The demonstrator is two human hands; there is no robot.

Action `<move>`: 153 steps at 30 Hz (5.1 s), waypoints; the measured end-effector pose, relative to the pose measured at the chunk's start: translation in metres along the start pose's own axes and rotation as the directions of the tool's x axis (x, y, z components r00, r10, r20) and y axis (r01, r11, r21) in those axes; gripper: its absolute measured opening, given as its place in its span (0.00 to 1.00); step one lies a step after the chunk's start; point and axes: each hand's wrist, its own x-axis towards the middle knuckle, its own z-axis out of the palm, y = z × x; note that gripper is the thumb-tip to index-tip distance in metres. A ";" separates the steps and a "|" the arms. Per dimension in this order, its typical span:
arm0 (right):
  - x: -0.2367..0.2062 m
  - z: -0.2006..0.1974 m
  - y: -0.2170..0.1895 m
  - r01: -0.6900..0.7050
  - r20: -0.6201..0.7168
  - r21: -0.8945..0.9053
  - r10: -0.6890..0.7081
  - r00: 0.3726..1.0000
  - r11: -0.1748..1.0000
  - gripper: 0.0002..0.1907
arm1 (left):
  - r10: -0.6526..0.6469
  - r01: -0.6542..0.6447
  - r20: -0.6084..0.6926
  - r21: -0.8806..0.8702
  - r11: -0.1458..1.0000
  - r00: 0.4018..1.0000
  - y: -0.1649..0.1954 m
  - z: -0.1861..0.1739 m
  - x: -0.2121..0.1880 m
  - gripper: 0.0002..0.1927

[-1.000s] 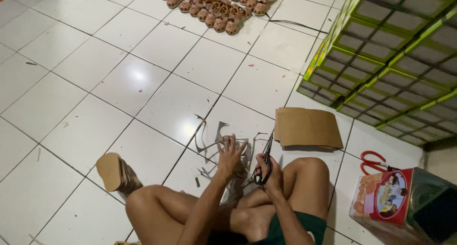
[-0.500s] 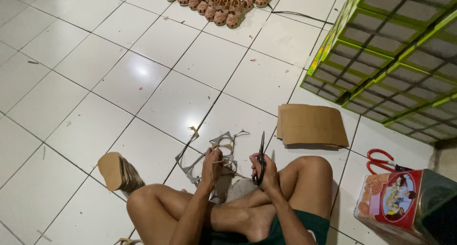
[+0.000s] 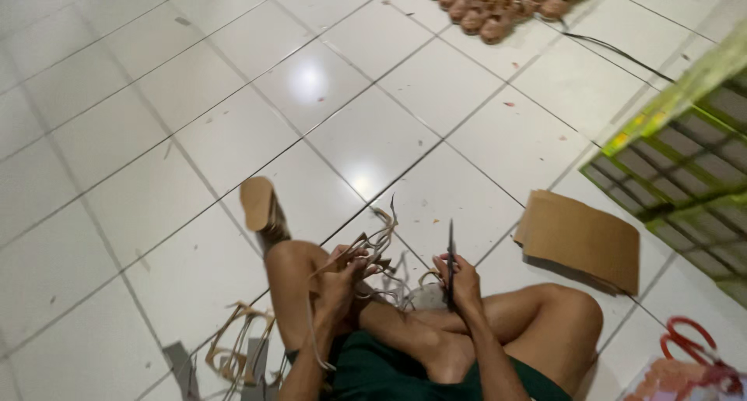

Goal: The person sits cross-legged on a tiled workshop floor and cuts shoe insole patterns from brown cardboard using scissors. They trim around pre-cut insole shapes, set finished pieces on a stack, and cut new outlines from flat cardboard sheets one at a time.

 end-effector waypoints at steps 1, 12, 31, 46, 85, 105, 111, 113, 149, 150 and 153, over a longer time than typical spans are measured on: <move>-0.002 0.004 0.002 -0.054 0.005 -0.055 0.054 0.999 0.997 0.19 | 0.060 -0.060 -0.044 -0.004 0.998 0.997 0.011 -0.021 -0.011 0.08; -0.030 0.051 0.045 0.136 0.497 0.223 -0.232 0.836 0.965 0.15 | 0.134 -0.226 -0.677 -0.049 0.973 0.724 0.086 -0.196 -0.179 0.10; -0.038 0.021 0.024 0.196 0.085 0.039 -0.198 0.976 0.980 0.11 | 0.263 0.208 -0.096 0.875 -0.437 0.960 0.080 -0.155 -0.168 0.34; -0.027 0.024 0.008 0.281 0.016 -0.501 -0.316 0.949 0.819 0.21 | -0.121 0.230 -0.301 0.884 -0.407 0.946 0.064 -0.174 -0.153 0.10; 0.065 -0.097 -0.021 0.042 -0.798 0.393 0.317 0.513 0.919 0.24 | -0.076 0.006 0.082 0.638 0.770 0.994 -0.017 -0.071 0.052 0.16; -0.052 -0.021 0.051 0.449 -0.423 0.408 -0.272 0.865 0.795 0.10 | -0.339 0.281 0.263 0.235 0.930 0.903 -0.094 0.067 -0.002 0.16; -0.022 -0.068 0.052 0.445 -0.566 0.616 -0.028 0.824 0.650 0.13 | -0.296 0.223 0.390 0.223 0.949 0.872 -0.060 0.041 0.007 0.14; -0.020 -0.079 0.054 0.458 -0.463 0.843 -0.052 0.885 0.281 0.08 | -0.261 0.130 0.358 0.350 0.928 0.897 -0.054 0.036 0.008 0.14; -0.086 -0.037 0.125 0.445 -0.158 -0.198 -0.476 0.865 0.873 0.19 | 0.003 -0.099 0.333 0.270 0.958 0.943 -0.017 0.032 0.035 0.17; -0.083 -0.037 0.124 0.408 -0.114 -0.166 -0.428 0.896 0.898 0.20 | 0.023 -0.108 0.359 0.218 0.970 0.933 -0.017 0.032 0.035 0.14; -0.082 -0.038 0.124 0.271 -0.002 -0.130 -0.274 0.962 0.954 0.22 | 0.053 -0.151 0.329 0.278 0.949 0.943 -0.016 0.033 0.030 0.11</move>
